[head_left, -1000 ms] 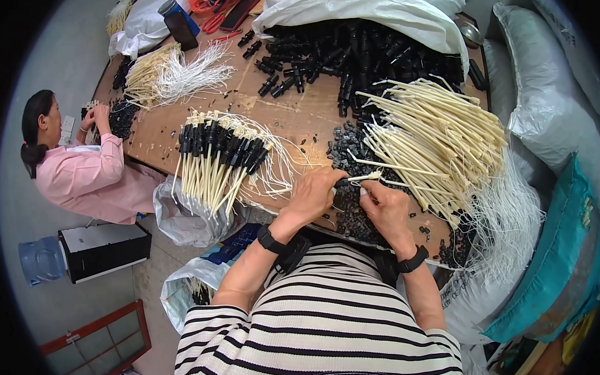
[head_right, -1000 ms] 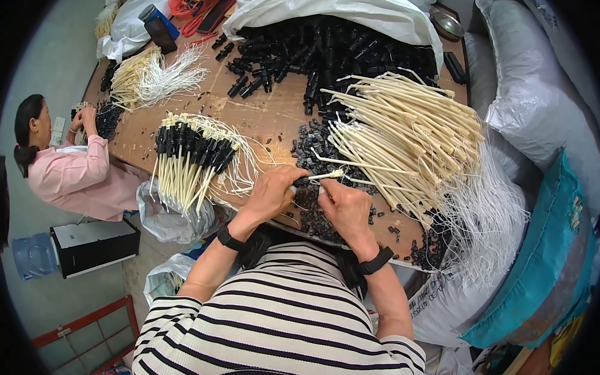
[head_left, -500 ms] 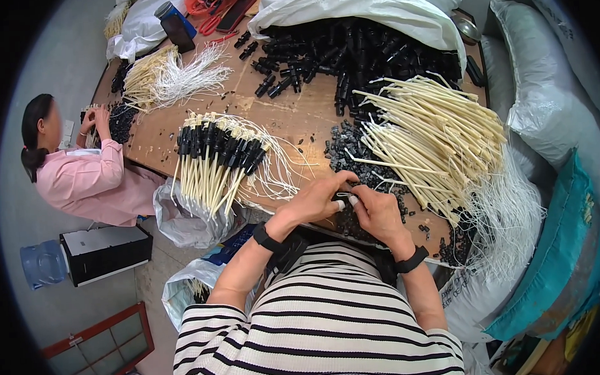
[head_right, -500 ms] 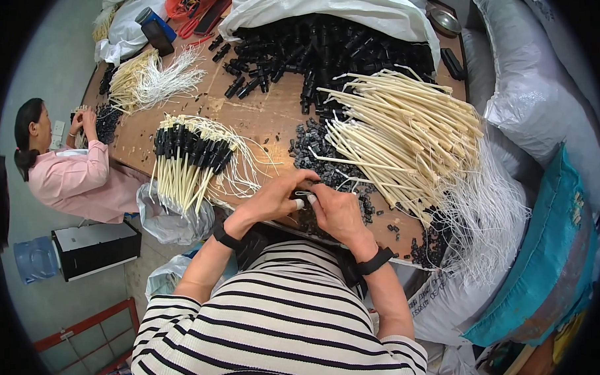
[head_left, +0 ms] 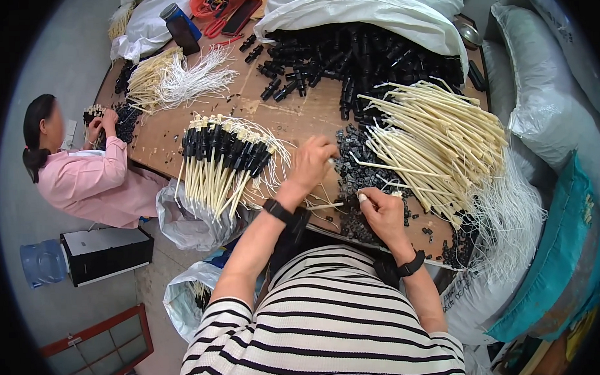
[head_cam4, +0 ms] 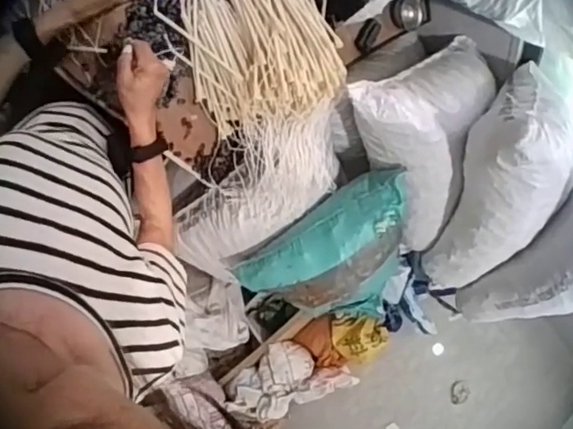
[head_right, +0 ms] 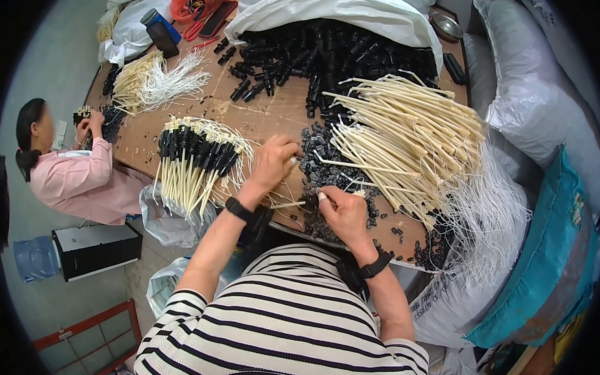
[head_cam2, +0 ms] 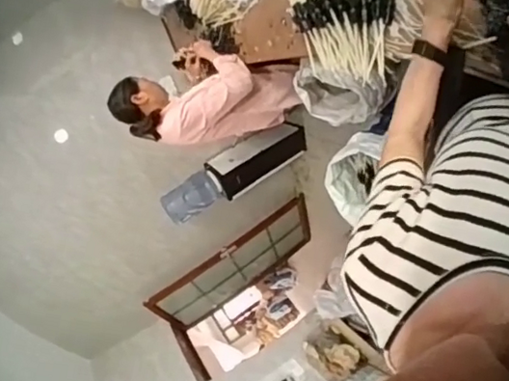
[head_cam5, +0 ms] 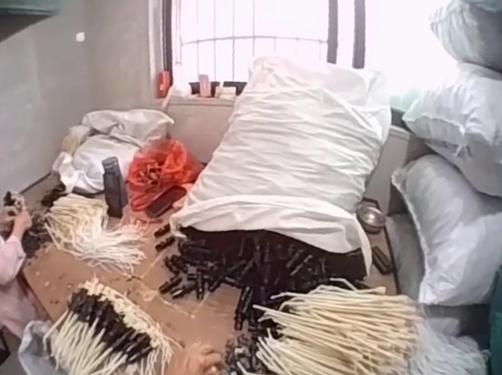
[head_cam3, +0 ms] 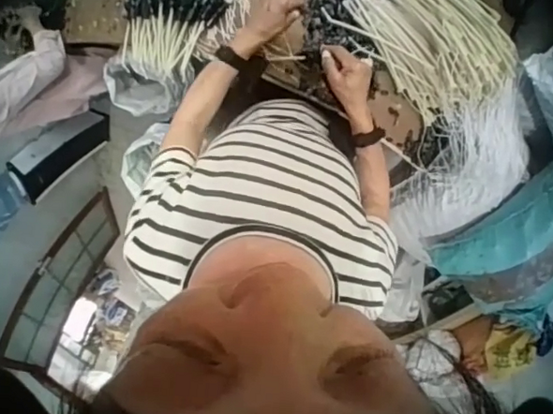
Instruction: The person picks up a black plastic component and a white cord, threading the cord through the component by hand. They then slide a small grey bead onto the cord and place the completed assembly onto a pile on the table.
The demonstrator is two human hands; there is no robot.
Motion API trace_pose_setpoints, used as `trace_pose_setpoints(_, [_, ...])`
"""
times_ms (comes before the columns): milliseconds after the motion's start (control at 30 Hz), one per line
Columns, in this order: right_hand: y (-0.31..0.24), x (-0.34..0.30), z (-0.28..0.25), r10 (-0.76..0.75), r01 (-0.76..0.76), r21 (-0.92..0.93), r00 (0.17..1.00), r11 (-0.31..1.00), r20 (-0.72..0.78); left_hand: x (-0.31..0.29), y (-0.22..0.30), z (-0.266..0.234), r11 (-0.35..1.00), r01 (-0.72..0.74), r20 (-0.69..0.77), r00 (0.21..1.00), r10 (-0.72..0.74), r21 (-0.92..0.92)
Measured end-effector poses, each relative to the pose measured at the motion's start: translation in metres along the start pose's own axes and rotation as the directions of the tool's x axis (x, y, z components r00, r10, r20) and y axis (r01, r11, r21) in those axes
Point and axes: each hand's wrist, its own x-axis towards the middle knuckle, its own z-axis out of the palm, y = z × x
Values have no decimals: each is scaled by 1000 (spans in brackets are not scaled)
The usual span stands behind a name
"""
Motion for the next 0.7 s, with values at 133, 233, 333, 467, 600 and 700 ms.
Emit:
trace_pose_setpoints(133, [6,-2,-6,-22,22,9,999,1000,-38,-15,-26,-5,989,143,45,988,-145,33])
trace_pose_setpoints(233, [7,3,-10,118,-117,81,993,990,-2,-20,-25,-11,951,303,11,953,-303,-52])
trace_pose_setpoints(333, [9,8,-7,138,-136,82,990,987,-17,-20,-3,-13,843,415,41,903,-428,-343])
trace_pose_setpoints(467, [10,16,2,162,-154,104,984,983,-75,-19,45,-7,814,210,133,978,-164,-541])
trace_pose_setpoints(600, [4,15,8,-60,38,-111,977,993,-204,-25,64,14,732,204,87,977,-194,-650])
trace_pose_setpoints(700, [10,11,9,-289,207,-317,928,926,-237,-21,74,9,411,550,361,816,-452,-727])
